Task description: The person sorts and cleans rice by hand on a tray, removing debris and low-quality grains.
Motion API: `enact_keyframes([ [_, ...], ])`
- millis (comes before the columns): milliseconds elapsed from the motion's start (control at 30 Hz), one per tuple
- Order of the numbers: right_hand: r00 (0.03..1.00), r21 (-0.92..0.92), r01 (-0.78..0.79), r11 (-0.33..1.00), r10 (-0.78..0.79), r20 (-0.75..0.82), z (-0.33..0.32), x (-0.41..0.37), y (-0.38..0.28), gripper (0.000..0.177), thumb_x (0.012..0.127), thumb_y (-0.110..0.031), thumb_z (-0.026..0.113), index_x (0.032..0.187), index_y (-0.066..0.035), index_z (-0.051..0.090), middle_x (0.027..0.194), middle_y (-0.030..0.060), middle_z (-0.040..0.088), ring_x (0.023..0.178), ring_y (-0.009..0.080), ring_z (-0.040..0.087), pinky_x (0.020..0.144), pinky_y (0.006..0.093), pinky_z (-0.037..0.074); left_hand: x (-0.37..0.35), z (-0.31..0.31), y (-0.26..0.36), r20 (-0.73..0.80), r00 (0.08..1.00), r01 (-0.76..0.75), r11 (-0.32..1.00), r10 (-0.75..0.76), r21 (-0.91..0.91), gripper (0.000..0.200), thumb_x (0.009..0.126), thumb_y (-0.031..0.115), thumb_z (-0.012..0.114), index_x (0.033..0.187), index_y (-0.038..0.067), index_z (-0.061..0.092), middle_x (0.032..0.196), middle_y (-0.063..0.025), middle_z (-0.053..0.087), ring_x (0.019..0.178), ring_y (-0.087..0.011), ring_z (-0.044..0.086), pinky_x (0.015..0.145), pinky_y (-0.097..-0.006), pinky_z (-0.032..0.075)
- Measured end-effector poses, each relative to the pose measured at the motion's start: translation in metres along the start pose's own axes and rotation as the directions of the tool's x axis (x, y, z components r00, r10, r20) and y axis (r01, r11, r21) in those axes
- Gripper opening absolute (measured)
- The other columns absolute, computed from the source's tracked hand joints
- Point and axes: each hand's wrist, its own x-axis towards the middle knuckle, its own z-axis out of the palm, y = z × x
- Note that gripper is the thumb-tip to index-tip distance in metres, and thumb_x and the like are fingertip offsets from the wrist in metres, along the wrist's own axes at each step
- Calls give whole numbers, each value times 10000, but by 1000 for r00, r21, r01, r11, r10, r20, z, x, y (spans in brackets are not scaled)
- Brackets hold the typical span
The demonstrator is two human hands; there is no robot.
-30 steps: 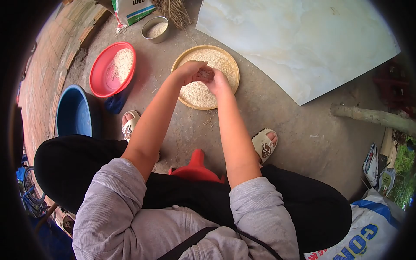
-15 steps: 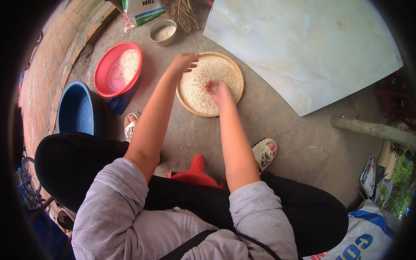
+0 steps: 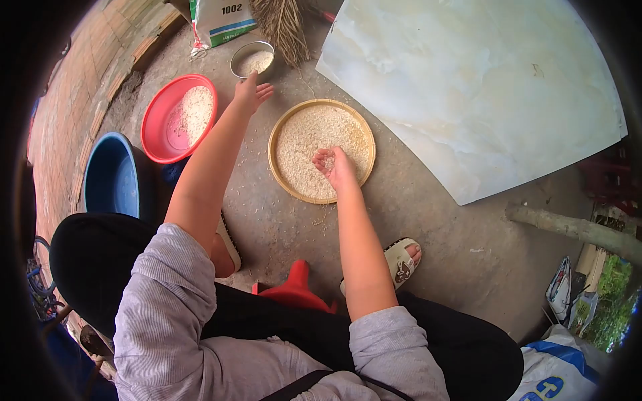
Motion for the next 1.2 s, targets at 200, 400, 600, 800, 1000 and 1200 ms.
enact_keyframes([
  [200, 999, -22, 0, 1000, -1, -33, 1, 1, 1, 305, 903, -220, 461, 919, 61, 579, 822, 129, 599, 716, 218, 649, 629, 292, 554, 17, 5, 8, -66, 994, 78, 994, -83, -71, 523, 953, 220, 472, 1360, 12, 217, 1242, -337, 464, 1037, -430, 587, 803, -449, 559],
  [400, 999, -37, 1, 999, -3, -49, 1, 3, 2, 281, 879, -199, 476, 896, 61, 582, 799, 131, 605, 706, 218, 647, 618, 294, 552, 16, 3, 10, 2, 1000, -22, 994, 23, -106, 542, 855, -78, 327, 1354, 118, 249, 1269, -233, 452, 1051, -392, 584, 796, -495, 574],
  [600, 999, -50, -6, 999, 4, -54, 4, -1, 0, 286, 898, -223, 473, 925, 41, 579, 815, 127, 612, 728, 201, 640, 609, 266, 555, -36, 0, -13, 91, 972, -210, 975, 217, -74, 745, 796, -135, 273, 1399, 294, 187, 1366, -137, 360, 1110, -357, 547, 780, -487, 582],
  [800, 998, -68, 19, 998, -24, -62, 4, 5, 3, 290, 893, -229, 474, 919, 35, 591, 776, 121, 621, 697, 199, 643, 604, 265, 549, -105, 3, -32, 155, 985, -27, 949, 79, -314, 770, 809, -132, 259, 1413, 327, 130, 1392, -163, 297, 1105, -376, 540, 747, -474, 599],
  [1000, 995, -56, 72, 996, -76, -69, 4, 4, 8, 289, 877, -212, 474, 906, 56, 581, 764, 133, 613, 661, 207, 632, 601, 283, 554, -132, -5, 3, 144, 978, -124, 975, 152, -184, 844, 828, -86, 328, 1456, 368, -7, 1386, -163, 323, 1020, -330, 588, 665, -441, 601],
  [1200, 987, -40, 159, 987, -159, -4, 0, -2, 14, 299, 896, -215, 469, 906, 65, 572, 746, 138, 603, 653, 220, 628, 618, 301, 566, -96, -105, 59, -263, 724, -554, 764, 638, 329, 890, 759, 35, 505, 1490, 174, 17, 1274, -232, 377, 1092, -350, 503, 819, -446, 517],
])
